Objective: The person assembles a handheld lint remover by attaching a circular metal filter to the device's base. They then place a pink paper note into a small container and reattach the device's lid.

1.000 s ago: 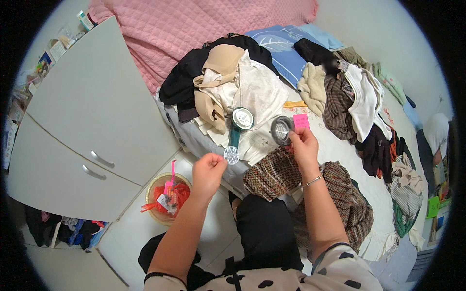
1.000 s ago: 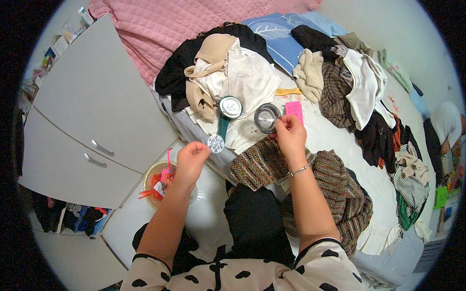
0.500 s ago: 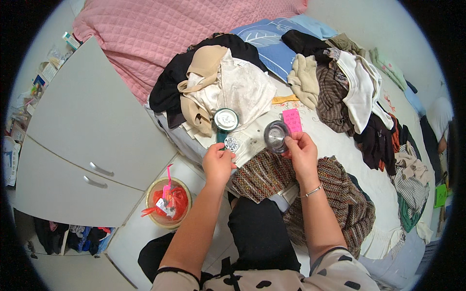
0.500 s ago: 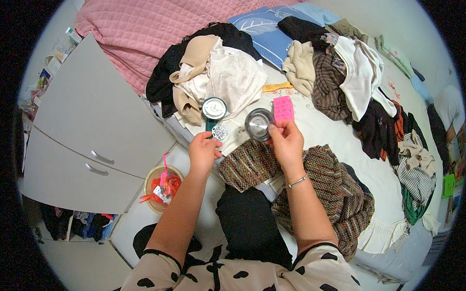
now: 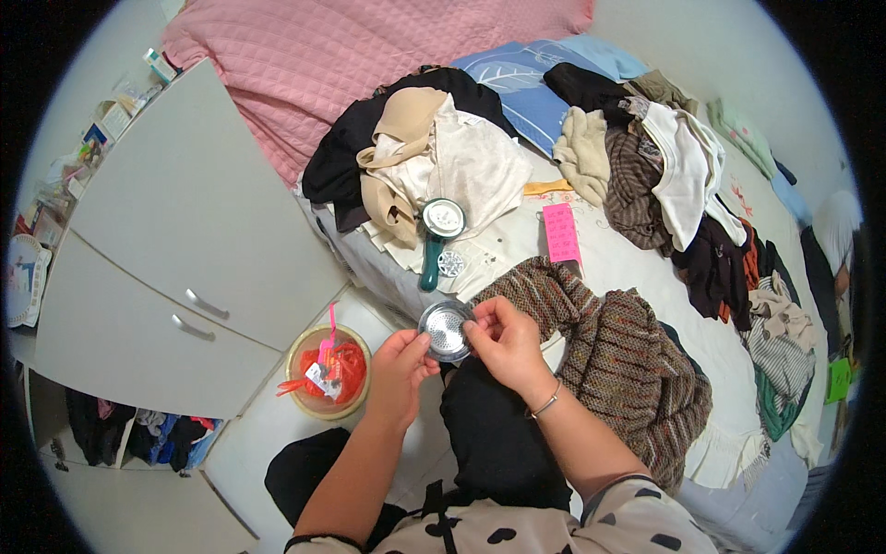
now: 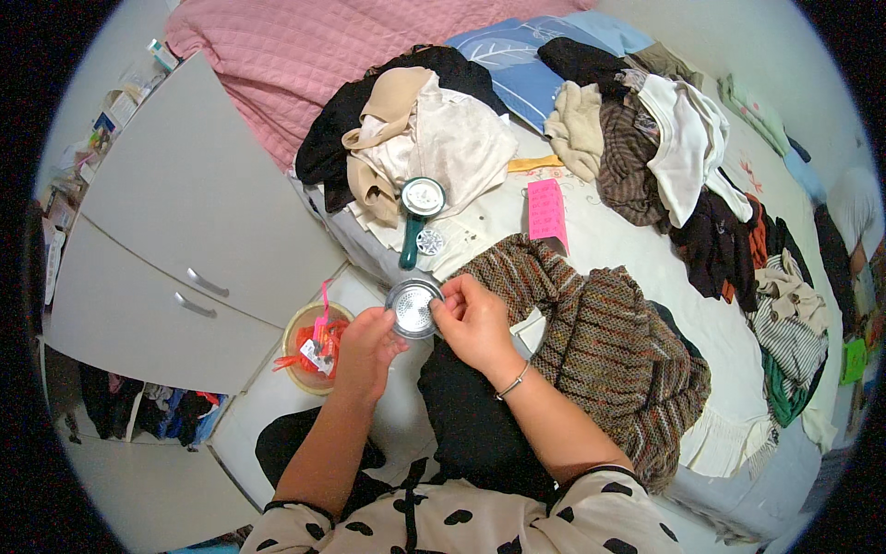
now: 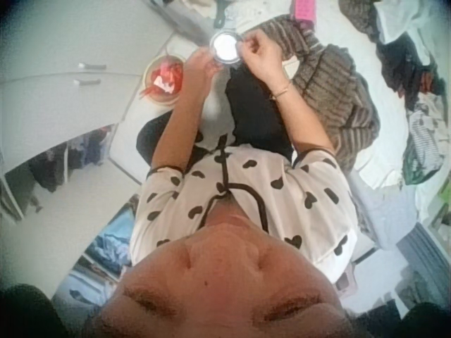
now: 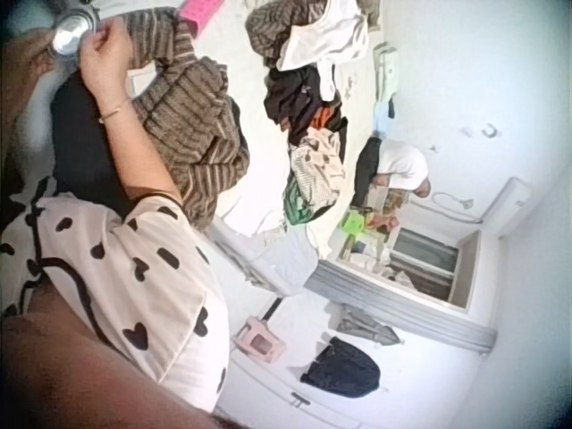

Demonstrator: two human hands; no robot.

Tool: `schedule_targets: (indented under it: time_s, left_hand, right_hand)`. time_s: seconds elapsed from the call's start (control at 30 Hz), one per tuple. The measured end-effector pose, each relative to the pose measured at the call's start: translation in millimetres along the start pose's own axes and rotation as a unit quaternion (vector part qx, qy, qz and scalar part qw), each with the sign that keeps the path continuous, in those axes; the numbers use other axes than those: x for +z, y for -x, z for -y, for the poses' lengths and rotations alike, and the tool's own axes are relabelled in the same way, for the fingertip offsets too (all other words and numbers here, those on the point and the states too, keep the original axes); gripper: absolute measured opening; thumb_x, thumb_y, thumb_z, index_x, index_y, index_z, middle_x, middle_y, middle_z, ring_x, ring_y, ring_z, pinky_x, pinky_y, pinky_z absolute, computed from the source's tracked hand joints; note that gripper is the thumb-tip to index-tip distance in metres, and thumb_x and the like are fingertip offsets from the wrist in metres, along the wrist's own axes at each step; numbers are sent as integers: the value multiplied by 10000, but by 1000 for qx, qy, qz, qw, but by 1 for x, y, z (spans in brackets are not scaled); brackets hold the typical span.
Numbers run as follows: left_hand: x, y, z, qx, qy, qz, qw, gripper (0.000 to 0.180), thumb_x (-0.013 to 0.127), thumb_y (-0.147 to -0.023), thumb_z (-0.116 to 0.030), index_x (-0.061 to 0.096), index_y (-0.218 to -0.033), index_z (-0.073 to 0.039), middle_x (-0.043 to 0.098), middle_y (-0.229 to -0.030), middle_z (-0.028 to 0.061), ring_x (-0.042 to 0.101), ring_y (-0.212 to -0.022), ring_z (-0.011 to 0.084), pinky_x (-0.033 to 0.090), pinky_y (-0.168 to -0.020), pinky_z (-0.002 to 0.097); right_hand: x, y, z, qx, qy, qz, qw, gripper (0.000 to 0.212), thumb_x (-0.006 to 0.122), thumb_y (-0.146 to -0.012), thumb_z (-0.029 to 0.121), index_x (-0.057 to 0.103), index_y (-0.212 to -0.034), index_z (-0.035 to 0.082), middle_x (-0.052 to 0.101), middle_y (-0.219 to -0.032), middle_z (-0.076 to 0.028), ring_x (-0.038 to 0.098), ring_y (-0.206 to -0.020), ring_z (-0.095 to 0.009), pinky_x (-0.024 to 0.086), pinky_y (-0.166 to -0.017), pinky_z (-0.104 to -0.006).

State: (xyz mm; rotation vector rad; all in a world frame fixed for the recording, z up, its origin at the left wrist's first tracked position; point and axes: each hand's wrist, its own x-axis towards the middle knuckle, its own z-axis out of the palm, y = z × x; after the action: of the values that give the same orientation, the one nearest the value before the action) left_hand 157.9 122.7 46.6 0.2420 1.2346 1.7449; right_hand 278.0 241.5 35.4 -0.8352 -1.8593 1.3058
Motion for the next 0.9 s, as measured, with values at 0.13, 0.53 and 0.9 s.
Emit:
schedule_targets:
  time_s: [0.13, 0.53, 0.9]
  left_hand:
    - [-18, 12, -5, -13, 20, -11, 1000, 131, 612, -884, -164, 584, -931, -45, 605, -805, 28, 556, -693, 109, 470, -662, 259]
    - [-77, 25, -9, -25, 87, 16, 996, 105, 586, -891, -161, 565, -880, -59, 612, -783, 52, 565, -655, 139, 489, -635, 292]
    - [-128, 13, -14, 32, 116, -1, 993, 94, 580, -894, -172, 566, -903, -79, 624, -812, 40, 569, -658, 124, 486, -623, 266]
  right_hand:
    - [9, 7, 0, -8, -27, 45, 999, 206, 711, -807, 139, 584, -897, 5, 577, -658, -24, 541, -544, -83, 460, -529, -242]
    - [-50, -13, -18, -153, 398, 139, 894, 394, 681, -777, 253, 608, -1096, 33, 625, -1000, -171, 590, -976, -342, 472, -858, -422]
    - [-168, 11, 49, -58, 409, 11, 911, 245, 627, -677, 91, 644, -901, -6, 596, -766, -159, 601, -708, -307, 481, -647, -382]
